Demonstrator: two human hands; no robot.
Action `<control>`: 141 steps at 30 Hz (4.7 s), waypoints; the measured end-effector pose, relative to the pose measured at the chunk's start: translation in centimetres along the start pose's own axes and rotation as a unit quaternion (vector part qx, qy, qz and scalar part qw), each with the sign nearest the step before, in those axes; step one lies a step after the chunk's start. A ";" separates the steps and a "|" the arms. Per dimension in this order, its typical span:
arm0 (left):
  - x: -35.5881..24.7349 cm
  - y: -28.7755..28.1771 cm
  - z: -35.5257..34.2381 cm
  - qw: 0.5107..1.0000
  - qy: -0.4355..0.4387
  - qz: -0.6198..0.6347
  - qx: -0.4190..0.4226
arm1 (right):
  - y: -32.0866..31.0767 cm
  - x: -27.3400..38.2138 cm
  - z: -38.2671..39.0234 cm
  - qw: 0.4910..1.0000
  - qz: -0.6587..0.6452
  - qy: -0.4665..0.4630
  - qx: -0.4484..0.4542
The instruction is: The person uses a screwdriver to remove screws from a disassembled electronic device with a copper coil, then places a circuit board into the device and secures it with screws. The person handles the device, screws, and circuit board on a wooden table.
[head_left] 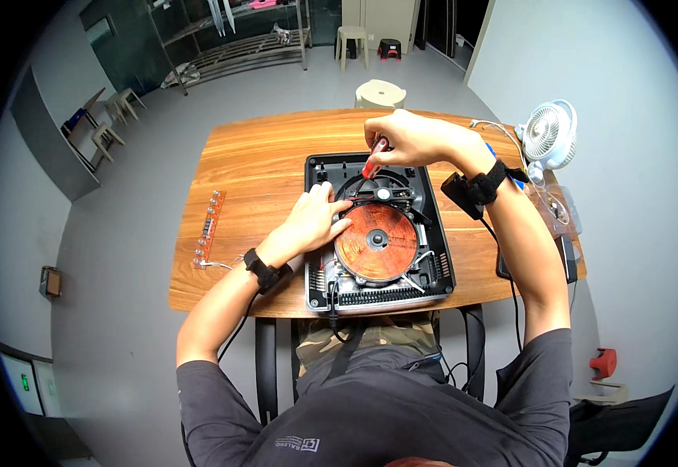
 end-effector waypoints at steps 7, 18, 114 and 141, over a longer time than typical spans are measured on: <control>-0.1 0.0 0.2 1.000 0.008 -0.001 -0.016 | 0.1 -0.1 -0.4 1.000 0.006 -0.004 0.008; -0.1 0.2 0.2 0.999 0.014 -0.011 -0.032 | 1.1 0.0 -2.2 0.999 0.028 0.003 0.026; 1.6 -3.2 -7.3 0.934 -0.068 0.349 -0.029 | 0.6 1.9 -3.0 0.978 0.155 0.137 -0.005; 0.2 -5.8 -6.9 0.974 -0.084 0.198 -0.068 | 0.4 1.1 -2.1 0.982 0.176 0.068 -0.032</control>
Point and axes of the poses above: each hand's wrist, its own z-axis away from the middle knuckle, its own y-axis out of the palm, x = y × z, the point moved 7 cm from there along -z, towards the middle knuckle, and after that the axes turned 4 degrees about -y, right-handed, at the moved point
